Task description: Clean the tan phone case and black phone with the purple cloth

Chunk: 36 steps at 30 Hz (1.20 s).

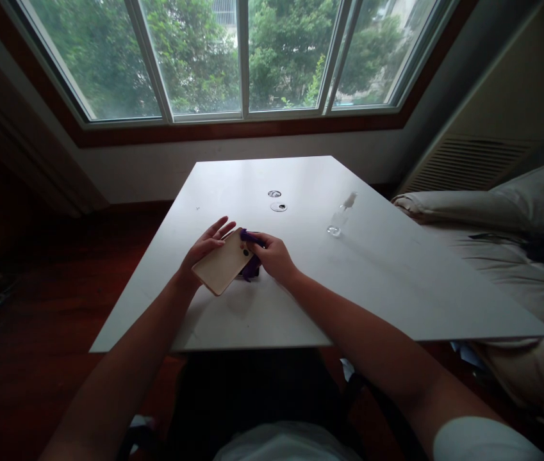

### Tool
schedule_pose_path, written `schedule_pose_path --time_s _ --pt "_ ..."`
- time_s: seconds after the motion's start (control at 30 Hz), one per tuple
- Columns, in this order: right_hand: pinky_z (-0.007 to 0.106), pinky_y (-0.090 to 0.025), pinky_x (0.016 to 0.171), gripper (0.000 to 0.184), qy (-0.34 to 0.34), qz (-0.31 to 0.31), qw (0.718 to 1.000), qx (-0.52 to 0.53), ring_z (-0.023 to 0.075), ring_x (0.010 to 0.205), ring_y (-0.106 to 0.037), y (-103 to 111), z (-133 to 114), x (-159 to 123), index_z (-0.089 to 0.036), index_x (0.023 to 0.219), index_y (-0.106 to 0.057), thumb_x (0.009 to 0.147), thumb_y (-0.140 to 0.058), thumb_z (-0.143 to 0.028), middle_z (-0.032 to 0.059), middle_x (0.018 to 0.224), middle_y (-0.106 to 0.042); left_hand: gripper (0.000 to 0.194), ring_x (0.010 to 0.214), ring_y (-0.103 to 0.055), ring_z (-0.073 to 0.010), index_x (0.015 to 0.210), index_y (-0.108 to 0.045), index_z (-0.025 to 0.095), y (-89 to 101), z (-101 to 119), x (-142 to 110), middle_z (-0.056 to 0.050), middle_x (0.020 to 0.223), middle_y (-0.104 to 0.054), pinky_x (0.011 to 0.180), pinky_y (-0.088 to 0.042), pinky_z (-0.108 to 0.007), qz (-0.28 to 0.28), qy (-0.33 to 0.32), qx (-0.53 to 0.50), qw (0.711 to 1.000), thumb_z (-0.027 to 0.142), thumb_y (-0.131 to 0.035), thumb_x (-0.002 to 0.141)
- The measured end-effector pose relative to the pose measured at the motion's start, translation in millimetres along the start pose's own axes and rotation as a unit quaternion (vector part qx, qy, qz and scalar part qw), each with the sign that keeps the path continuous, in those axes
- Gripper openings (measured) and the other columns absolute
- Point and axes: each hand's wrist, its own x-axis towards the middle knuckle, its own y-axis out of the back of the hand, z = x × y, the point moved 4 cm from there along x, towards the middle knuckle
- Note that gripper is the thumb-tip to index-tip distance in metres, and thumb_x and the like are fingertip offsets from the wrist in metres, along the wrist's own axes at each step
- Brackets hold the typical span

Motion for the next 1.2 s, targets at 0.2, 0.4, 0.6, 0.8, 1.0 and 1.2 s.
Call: schedule_pose_path --time_s 0.2,0.4,0.6,0.8,1.0,1.2 --pt "0.022 -0.049 0.046 0.045 -0.023 -0.02 0.999 0.012 0.0132 0.06 -0.063 -4 1 -1 -0.022 0.117 -0.078 0.081 -0.072 -0.047 0.0036 0.091 -0.077 0.066 0.144 -0.047 -0.0318 0.143 -0.057 0.025 -2.2 0 0 -0.007 0.153 -0.053 0.109 -0.051 -0.044 0.023 0.008 0.009 1.0 0.018 -0.071 0.079" --pt "0.023 -0.049 0.059 0.04 0.001 -0.045 0.999 -0.024 0.0139 0.066 -0.062 -8 1 -2 -0.018 0.096 -0.08 0.088 -0.065 -0.054 0.0021 0.079 -0.072 0.062 0.139 -0.051 -0.0274 0.139 -0.059 0.026 5.2 -1 4 -0.006 0.154 -0.053 0.101 -0.054 -0.036 0.041 0.012 0.037 0.998 0.018 -0.073 0.079" --pt "0.026 -0.048 0.067 0.035 0.055 0.031 0.994 -0.093 0.0172 0.076 -0.062 3 -8 0 -0.02 0.082 -0.076 0.089 -0.062 -0.052 0.0024 0.082 -0.069 0.061 0.124 -0.061 -0.0257 0.136 -0.061 0.023 9.4 -1 4 -0.007 0.15 -0.056 0.097 -0.055 -0.036 0.064 0.025 0.047 0.997 0.018 -0.073 0.076" --pt "0.031 -0.053 0.078 0.034 0.061 0.083 0.993 -0.06 0.0201 0.087 -0.067 15 -12 3 -0.021 0.108 -0.077 0.084 -0.068 -0.044 0.0043 0.097 -0.075 0.062 0.117 -0.065 -0.0267 0.135 -0.06 0.02 5.9 -1 2 -0.009 0.15 -0.056 0.089 -0.057 -0.036 0.07 0.052 0.056 0.995 0.018 -0.073 0.074" --pt "0.029 -0.049 0.068 0.039 0.039 0.109 0.992 -0.044 0.017 0.071 -0.061 21 -14 5 -0.018 0.09 -0.077 0.086 -0.065 -0.055 0.0026 0.079 -0.071 0.06 0.121 -0.064 -0.029 0.136 -0.059 0.02 -0.2 1 0 -0.011 0.15 -0.055 0.088 -0.057 -0.037 0.049 0.073 0.073 0.994 0.017 -0.071 0.077" --pt "0.03 -0.05 0.073 0.039 0.047 0.202 0.977 -0.048 0.0184 0.077 -0.063 44 -18 14 -0.018 0.086 -0.078 0.086 -0.066 -0.056 0.0038 0.081 -0.072 0.06 0.113 -0.067 -0.0302 0.135 -0.06 0.019 -3.3 1 -4 -0.012 0.149 -0.056 0.089 -0.058 -0.042 0.05 0.078 0.067 0.993 0.016 -0.071 0.077"
